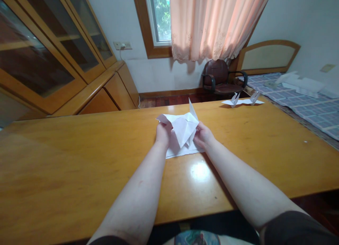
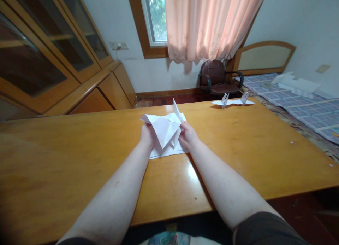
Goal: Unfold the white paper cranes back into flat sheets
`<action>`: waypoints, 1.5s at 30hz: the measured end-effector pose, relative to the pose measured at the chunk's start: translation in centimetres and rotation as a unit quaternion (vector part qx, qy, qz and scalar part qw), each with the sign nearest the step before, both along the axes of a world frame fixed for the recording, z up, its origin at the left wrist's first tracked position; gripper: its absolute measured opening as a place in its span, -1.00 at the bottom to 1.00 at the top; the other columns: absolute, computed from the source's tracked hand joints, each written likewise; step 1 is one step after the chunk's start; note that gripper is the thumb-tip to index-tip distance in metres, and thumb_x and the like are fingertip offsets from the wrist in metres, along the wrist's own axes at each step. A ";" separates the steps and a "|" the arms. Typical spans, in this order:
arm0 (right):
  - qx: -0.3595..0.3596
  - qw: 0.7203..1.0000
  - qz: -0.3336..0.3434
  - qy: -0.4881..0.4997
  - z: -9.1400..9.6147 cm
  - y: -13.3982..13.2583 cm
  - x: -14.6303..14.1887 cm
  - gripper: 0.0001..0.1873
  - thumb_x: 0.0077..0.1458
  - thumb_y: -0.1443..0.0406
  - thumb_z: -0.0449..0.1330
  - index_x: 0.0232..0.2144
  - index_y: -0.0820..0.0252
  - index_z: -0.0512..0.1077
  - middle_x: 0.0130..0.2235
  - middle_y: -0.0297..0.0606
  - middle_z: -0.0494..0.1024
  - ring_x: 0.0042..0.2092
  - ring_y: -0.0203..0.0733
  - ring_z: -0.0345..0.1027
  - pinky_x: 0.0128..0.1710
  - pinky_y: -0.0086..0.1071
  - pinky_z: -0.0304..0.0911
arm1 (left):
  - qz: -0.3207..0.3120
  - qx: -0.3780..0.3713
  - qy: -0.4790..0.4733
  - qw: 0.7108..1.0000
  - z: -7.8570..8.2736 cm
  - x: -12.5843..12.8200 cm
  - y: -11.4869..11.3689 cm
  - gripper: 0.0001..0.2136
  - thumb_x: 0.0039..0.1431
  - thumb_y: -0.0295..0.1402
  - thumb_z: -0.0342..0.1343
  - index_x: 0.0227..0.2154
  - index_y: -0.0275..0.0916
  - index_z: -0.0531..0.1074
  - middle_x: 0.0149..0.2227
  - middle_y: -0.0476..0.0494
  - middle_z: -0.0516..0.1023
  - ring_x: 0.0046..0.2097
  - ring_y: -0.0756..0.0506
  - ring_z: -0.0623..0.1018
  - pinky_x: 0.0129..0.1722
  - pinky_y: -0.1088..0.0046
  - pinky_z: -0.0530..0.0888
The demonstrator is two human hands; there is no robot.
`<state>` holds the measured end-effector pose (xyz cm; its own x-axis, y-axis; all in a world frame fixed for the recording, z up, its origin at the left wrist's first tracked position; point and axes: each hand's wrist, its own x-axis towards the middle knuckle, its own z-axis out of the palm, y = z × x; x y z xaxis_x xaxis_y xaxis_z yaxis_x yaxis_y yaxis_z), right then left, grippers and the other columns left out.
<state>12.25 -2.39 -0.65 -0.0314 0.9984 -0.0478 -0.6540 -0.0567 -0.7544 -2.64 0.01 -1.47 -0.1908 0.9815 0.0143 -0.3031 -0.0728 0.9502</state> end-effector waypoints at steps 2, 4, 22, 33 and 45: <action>0.004 1.000 -0.021 -0.018 -0.1 0.0 0.0 -0.81 -0.14 0.23 0.27 -0.41 0.18 0.43 -0.39 -0.31 0.55 -0.31 -0.15 0.43 -0.23 -0.26 0.36 | -0.008 0.004 0.011 1.000 0.0 -0.1 0.2 -0.79 -0.13 -0.31 0.18 -0.39 -0.29 0.43 -0.34 -0.14 0.55 -0.33 -0.10 0.54 -0.34 0.38 0.47; 0.000 0.995 -0.083 -0.056 -0.2 0.0 0.1 -0.79 -0.14 0.20 0.28 -0.43 0.19 0.42 -0.40 -0.31 0.54 -0.34 -0.17 0.41 -0.28 -0.29 0.35 | 0.002 0.006 0.038 0.999 0.0 -0.2 0.4 -0.76 -0.10 -0.33 0.17 -0.31 -0.26 0.40 -0.27 -0.14 0.53 -0.32 -0.07 0.53 -0.35 0.41 0.46; 0.188 0.857 -0.215 -0.429 1.2 -2.3 0.1 -0.73 0.11 0.13 0.08 -0.48 0.14 0.45 -0.52 -0.35 0.39 -0.44 -0.24 0.25 -0.37 -0.36 0.18 | 0.063 0.250 0.321 0.911 1.8 0.1 -1.9 -0.92 0.08 -0.34 0.12 -0.43 -0.20 0.33 -0.36 -0.02 0.48 -0.27 -0.01 0.49 -0.19 0.43 0.41; 0.229 0.853 -0.194 -0.427 1.8 -2.9 -0.3 -0.77 0.12 0.15 0.10 -0.46 0.08 0.48 -0.52 -0.34 0.41 -0.42 -0.20 0.26 -0.31 -0.32 0.17 | 0.043 0.309 0.469 0.826 2.8 0.0 -2.6 -0.72 0.04 -0.37 0.15 -0.15 -0.20 0.33 -0.01 -0.20 0.38 0.06 -0.13 0.37 0.07 0.23 0.31; 0.202 0.848 -0.227 -0.434 1.2 -3.0 -0.2 -0.81 0.07 0.15 0.16 -0.39 0.07 0.52 -0.52 -0.35 0.47 -0.48 -0.22 0.28 -0.37 -0.32 0.21 | 0.056 0.294 0.532 0.792 2.3 0.4 -2.8 -0.52 -0.02 -0.39 0.18 0.00 -0.18 0.22 0.06 -0.22 0.36 0.11 -0.18 0.33 0.12 0.19 0.25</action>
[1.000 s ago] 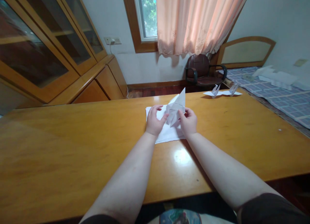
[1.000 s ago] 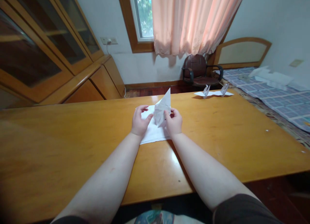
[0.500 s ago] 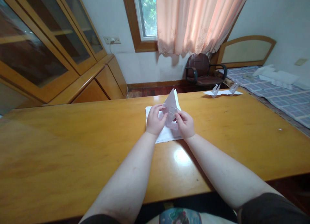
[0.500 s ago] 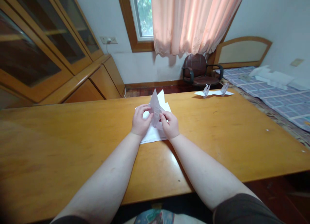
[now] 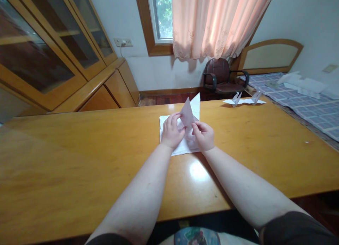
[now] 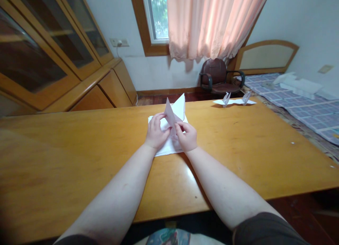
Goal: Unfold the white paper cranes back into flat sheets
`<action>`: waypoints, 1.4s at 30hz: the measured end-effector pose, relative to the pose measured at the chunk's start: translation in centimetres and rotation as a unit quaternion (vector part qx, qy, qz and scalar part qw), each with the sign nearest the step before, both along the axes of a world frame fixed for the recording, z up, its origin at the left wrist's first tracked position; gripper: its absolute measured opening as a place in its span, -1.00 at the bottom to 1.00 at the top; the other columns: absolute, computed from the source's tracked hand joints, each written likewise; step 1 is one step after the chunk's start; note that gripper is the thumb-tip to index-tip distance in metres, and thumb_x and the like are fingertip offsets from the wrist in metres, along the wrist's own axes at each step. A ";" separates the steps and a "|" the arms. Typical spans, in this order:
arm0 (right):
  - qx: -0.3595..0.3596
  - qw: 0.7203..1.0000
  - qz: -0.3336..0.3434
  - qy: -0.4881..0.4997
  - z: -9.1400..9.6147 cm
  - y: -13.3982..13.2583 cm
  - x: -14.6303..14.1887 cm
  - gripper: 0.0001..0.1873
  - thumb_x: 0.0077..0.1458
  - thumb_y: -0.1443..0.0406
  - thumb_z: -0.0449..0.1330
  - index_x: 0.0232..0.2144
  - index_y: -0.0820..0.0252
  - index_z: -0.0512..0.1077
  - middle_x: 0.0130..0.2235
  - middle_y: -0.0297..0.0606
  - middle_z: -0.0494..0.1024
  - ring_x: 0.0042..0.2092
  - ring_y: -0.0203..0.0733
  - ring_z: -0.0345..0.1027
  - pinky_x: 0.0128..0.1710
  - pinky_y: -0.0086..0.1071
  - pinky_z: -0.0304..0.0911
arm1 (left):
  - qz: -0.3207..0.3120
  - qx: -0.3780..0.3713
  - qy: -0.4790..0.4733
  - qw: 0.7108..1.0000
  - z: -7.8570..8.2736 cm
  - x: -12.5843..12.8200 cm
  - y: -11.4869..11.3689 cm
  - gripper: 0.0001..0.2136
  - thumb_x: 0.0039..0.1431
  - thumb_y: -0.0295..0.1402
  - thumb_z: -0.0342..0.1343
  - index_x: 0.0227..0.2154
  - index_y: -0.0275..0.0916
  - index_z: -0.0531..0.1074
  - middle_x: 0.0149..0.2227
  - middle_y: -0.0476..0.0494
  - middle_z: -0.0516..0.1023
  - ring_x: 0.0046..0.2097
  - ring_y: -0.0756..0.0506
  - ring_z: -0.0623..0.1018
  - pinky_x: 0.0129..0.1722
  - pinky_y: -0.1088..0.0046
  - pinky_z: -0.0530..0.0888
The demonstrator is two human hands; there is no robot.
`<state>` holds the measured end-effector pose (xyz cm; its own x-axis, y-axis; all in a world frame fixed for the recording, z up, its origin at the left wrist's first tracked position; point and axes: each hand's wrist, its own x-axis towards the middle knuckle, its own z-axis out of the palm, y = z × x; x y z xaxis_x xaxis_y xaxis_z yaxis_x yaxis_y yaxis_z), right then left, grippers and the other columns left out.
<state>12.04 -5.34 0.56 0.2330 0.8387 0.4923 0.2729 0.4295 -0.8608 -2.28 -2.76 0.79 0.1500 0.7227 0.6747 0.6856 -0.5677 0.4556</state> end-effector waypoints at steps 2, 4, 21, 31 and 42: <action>0.002 1.000 0.016 -0.014 -0.1 -0.1 0.0 -0.83 0.06 0.16 0.17 -0.38 0.06 0.52 -0.49 -0.34 0.48 -0.46 -0.21 0.29 -0.35 -0.31 0.22 | 0.008 -0.003 -0.005 1.000 -0.1 0.0 0.1 -0.53 -0.01 -0.41 0.15 0.01 -0.18 0.21 0.05 -0.22 0.37 0.10 -0.18 0.34 0.12 0.20 0.26; 0.000 0.999 0.033 -0.023 -0.1 -0.1 -0.1 -0.83 0.06 0.17 0.17 -0.37 0.05 0.53 -0.48 -0.33 0.49 -0.44 -0.20 0.30 -0.33 -0.30 0.23 | 0.009 -0.006 -0.009 1.000 -0.2 0.0 0.2 -0.54 0.00 -0.42 0.14 0.01 -0.19 0.22 0.04 -0.23 0.38 0.10 -0.18 0.35 0.11 0.20 0.26; -0.076 0.979 0.043 0.183 -0.2 0.8 -0.4 -0.74 0.04 0.07 0.16 -0.41 0.14 0.35 -0.59 -0.44 0.41 -0.55 -0.31 0.33 -0.47 -0.40 0.27 | -0.025 -0.043 0.050 0.997 -0.6 -0.1 0.4 -0.39 0.01 -0.42 0.14 0.15 -0.13 0.11 0.14 -0.23 0.29 0.15 -0.19 0.30 0.14 0.16 0.26; -0.117 0.960 0.075 0.243 0.1 1.0 -0.2 -0.74 0.00 0.09 0.20 -0.42 0.16 0.36 -0.64 -0.44 0.43 -0.59 -0.31 0.35 -0.52 -0.43 0.27 | -0.020 -0.043 0.036 0.998 -0.3 -0.1 0.4 -0.40 0.00 -0.35 0.17 0.13 -0.16 0.14 0.10 -0.25 0.34 0.11 -0.22 0.35 0.10 0.17 0.28; -0.120 0.971 0.037 0.203 0.4 1.0 -0.5 -0.74 -0.01 0.10 0.21 -0.45 0.17 0.35 -0.64 -0.45 0.39 -0.61 -0.34 0.28 -0.56 -0.44 0.19 | -0.029 -0.051 0.052 0.997 -0.4 -0.2 0.4 -0.50 0.10 -0.39 0.04 0.14 -0.22 0.19 0.18 -0.29 0.27 0.18 -0.24 0.28 0.16 0.14 0.22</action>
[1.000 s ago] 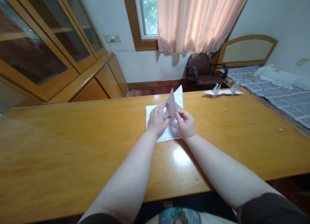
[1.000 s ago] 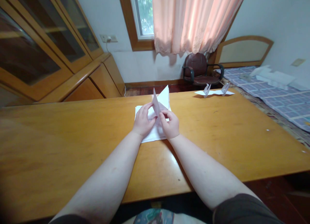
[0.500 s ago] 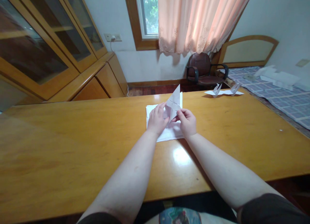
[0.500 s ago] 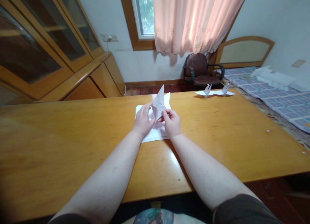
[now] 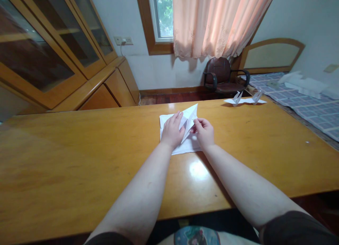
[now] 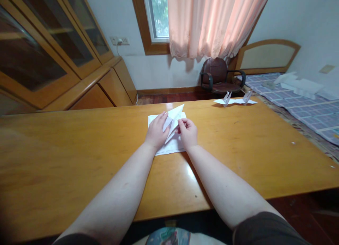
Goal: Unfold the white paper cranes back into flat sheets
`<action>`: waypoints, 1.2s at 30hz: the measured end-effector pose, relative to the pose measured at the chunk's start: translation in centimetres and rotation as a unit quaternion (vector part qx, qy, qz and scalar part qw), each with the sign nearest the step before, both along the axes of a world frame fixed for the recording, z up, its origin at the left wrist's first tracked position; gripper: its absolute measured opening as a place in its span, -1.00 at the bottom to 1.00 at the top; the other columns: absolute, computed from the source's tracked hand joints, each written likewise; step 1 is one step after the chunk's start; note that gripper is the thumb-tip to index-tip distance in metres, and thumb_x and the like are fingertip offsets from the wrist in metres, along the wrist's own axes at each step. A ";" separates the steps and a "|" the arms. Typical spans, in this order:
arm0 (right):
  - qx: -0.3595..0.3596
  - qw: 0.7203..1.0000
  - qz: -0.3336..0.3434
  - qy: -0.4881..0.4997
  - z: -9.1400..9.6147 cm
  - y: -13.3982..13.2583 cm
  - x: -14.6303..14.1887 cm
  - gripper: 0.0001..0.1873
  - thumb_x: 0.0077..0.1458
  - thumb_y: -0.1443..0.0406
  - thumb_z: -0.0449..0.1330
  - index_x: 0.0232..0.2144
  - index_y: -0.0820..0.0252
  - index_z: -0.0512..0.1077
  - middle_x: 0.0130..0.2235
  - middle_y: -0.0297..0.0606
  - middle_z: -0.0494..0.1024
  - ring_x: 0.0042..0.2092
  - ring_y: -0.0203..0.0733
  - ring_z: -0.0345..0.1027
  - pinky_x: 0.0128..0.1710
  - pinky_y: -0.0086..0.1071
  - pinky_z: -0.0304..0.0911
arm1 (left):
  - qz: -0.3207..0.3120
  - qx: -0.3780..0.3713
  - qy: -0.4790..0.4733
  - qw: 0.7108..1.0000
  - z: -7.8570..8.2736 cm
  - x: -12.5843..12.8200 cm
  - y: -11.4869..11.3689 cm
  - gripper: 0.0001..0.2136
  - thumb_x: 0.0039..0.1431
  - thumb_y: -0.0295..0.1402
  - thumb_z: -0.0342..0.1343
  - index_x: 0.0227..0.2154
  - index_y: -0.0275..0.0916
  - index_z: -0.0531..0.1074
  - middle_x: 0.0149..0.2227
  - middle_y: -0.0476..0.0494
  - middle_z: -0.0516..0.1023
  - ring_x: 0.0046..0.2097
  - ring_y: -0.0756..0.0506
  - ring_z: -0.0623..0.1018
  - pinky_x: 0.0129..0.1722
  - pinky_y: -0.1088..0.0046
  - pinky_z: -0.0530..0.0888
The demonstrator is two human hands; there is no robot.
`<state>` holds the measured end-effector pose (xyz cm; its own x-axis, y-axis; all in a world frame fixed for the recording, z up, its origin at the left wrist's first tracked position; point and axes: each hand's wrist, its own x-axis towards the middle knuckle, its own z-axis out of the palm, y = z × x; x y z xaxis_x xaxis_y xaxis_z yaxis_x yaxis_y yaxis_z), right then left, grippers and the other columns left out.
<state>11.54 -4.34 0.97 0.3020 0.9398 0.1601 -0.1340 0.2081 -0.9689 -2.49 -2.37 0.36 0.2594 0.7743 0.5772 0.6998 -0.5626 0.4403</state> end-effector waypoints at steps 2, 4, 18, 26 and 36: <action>0.003 1.000 -0.005 -0.013 -0.1 0.0 0.0 -0.74 -0.02 0.09 0.21 -0.45 0.17 0.36 -0.61 -0.45 0.39 -0.61 -0.34 0.28 -0.56 -0.44 0.19 | 0.008 -0.003 0.003 1.000 0.1 -0.1 0.0 -0.54 0.12 -0.37 0.03 0.12 -0.21 0.23 0.17 -0.28 0.29 0.16 -0.24 0.31 0.15 0.11 0.22; 0.006 1.000 -0.011 -0.022 -0.3 0.1 0.1 -0.73 -0.02 0.08 0.20 -0.46 0.17 0.36 -0.60 -0.45 0.38 -0.60 -0.34 0.27 -0.56 -0.44 0.19 | 0.012 -0.003 0.004 1.000 0.1 -0.1 0.0 -0.58 0.15 -0.34 0.00 0.10 -0.21 0.26 0.15 -0.27 0.33 0.14 -0.23 0.33 0.15 0.12 0.22; 0.043 0.986 0.055 -0.154 -0.6 -0.6 -0.4 -0.78 0.03 0.12 0.17 -0.45 0.16 0.38 -0.51 -0.37 0.45 -0.54 -0.32 0.29 -0.52 -0.42 0.23 | 0.096 0.001 -0.044 0.994 0.1 -0.3 0.4 -0.81 0.17 -0.35 0.01 -0.18 -0.23 0.42 -0.19 -0.19 0.55 -0.12 -0.13 0.50 -0.08 0.33 0.40; 0.031 0.990 0.025 -0.136 -0.7 -0.3 -0.1 -0.77 0.02 0.12 0.17 -0.46 0.16 0.37 -0.54 -0.40 0.40 -0.54 -0.32 0.28 -0.51 -0.42 0.22 | 0.151 -0.034 -0.161 0.975 0.2 -0.2 0.5 -0.94 0.10 -0.43 0.03 -0.38 -0.22 0.39 -0.37 -0.11 0.52 -0.26 -0.09 0.51 -0.22 0.39 0.41; 0.027 0.991 -0.017 -0.128 -0.6 -0.1 0.3 -0.78 0.02 0.13 0.15 -0.47 0.16 0.36 -0.57 -0.41 0.36 -0.54 -0.31 0.27 -0.50 -0.42 0.20 | 0.061 -0.164 -0.319 0.932 -0.9 -0.3 1.7 -0.70 -0.02 -0.54 0.01 -0.21 -0.19 0.44 -0.22 -0.11 0.54 -0.29 -0.06 0.52 -0.24 0.39 0.45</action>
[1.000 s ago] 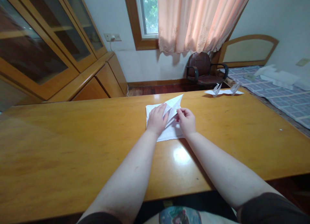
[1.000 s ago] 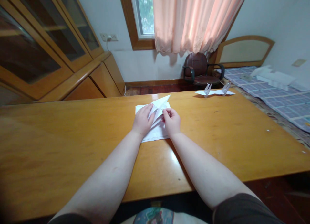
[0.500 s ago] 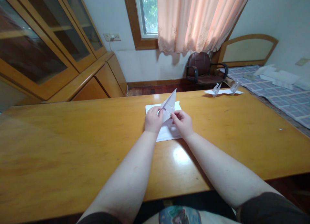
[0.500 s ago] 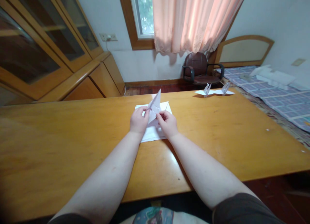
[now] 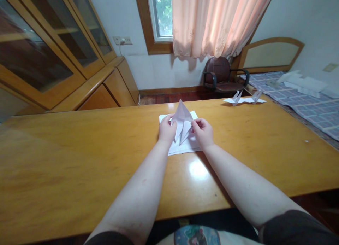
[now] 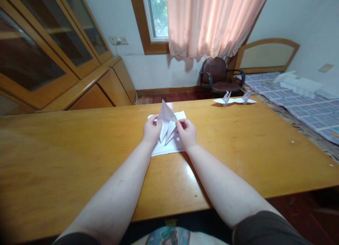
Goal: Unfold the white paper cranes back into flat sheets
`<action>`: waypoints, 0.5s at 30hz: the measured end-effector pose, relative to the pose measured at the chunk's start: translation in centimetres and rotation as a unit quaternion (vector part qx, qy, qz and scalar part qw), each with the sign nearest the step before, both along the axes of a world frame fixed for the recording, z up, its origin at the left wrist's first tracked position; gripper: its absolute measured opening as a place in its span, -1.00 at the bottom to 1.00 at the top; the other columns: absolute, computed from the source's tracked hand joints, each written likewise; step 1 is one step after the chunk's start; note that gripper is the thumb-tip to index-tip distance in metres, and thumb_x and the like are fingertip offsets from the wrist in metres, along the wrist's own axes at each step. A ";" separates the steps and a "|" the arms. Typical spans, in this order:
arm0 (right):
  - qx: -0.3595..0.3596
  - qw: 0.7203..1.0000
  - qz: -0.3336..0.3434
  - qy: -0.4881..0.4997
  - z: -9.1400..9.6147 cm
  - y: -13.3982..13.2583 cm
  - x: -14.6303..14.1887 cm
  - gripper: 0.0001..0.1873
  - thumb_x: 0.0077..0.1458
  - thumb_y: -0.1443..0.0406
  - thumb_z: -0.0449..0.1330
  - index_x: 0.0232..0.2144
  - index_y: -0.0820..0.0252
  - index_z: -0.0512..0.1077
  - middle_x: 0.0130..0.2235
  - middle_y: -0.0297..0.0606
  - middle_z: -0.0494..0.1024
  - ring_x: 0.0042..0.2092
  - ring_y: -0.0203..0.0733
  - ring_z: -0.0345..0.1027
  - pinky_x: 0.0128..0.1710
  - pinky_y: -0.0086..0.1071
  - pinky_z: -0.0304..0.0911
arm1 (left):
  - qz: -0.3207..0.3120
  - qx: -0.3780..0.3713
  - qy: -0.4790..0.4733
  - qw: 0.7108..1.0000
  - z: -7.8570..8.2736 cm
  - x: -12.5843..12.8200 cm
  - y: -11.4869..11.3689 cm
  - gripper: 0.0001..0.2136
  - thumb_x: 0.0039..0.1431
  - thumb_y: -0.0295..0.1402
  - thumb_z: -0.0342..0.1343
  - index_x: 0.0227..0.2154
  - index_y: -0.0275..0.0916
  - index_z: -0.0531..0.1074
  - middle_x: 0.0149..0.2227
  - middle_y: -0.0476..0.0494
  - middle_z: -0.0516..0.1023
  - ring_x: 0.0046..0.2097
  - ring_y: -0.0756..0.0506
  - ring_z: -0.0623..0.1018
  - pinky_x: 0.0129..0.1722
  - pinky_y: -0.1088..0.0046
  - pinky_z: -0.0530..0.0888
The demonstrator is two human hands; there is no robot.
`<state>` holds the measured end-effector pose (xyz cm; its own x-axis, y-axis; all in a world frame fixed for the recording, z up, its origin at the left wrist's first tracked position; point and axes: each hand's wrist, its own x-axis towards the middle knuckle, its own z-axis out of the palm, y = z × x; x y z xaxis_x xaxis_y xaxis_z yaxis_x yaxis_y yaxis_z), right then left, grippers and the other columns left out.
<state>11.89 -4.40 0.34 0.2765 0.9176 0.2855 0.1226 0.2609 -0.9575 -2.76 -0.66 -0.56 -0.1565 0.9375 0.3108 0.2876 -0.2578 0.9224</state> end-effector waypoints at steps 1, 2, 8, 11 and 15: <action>0.001 1.000 -0.004 0.003 0.0 0.1 0.1 -0.79 0.02 0.14 0.15 -0.47 0.16 0.36 -0.56 -0.41 0.36 -0.54 -0.31 0.27 -0.50 -0.42 0.20 | -0.017 -0.014 -0.018 1.000 -0.1 0.1 0.1 -0.72 -0.03 -0.55 0.00 -0.24 -0.21 0.45 -0.25 -0.10 0.55 -0.31 -0.05 0.52 -0.25 0.40 0.45; 0.002 1.000 -0.009 0.007 0.0 0.2 0.2 -0.79 0.02 0.14 0.15 -0.46 0.16 0.35 -0.56 -0.41 0.36 -0.54 -0.31 0.26 -0.50 -0.42 0.21 | -0.031 -0.022 -0.039 0.999 -0.2 0.2 0.1 -0.73 -0.05 -0.55 0.00 -0.26 -0.22 0.44 -0.28 -0.10 0.55 -0.32 -0.05 0.52 -0.26 0.40 0.45; -0.011 0.996 -0.085 0.018 -0.2 1.1 0.8 -0.77 -0.06 0.16 0.19 -0.37 0.16 0.31 -0.42 -0.36 0.40 -0.54 -0.34 0.24 -0.54 -0.41 0.19 | -0.081 -0.015 -0.135 0.987 0.0 0.7 -0.2 -0.68 -0.12 -0.60 -0.03 -0.25 -0.24 0.40 -0.21 -0.10 0.53 -0.24 -0.02 0.52 -0.24 0.48 0.43; -0.028 0.993 -0.115 -0.012 -0.2 1.1 1.1 -0.77 -0.07 0.17 0.19 -0.37 0.17 0.33 -0.41 -0.34 0.42 -0.56 -0.33 0.21 -0.55 -0.41 0.16 | -0.100 -0.035 -0.121 0.987 0.3 0.7 -0.6 -0.65 -0.12 -0.59 -0.04 -0.23 -0.23 0.42 -0.25 -0.08 0.53 -0.37 0.03 0.48 -0.37 0.52 0.41; -0.056 0.987 -0.130 -0.069 -0.2 0.9 1.3 -0.72 -0.05 0.12 0.17 -0.33 0.19 0.42 -0.51 -0.35 0.41 -0.51 -0.25 0.25 -0.48 -0.36 0.18 | -0.098 -0.064 -0.106 0.987 0.8 0.7 -0.8 -0.73 -0.08 -0.51 0.02 -0.26 -0.26 0.46 -0.39 -0.05 0.52 -0.44 0.02 0.44 -0.44 0.53 0.38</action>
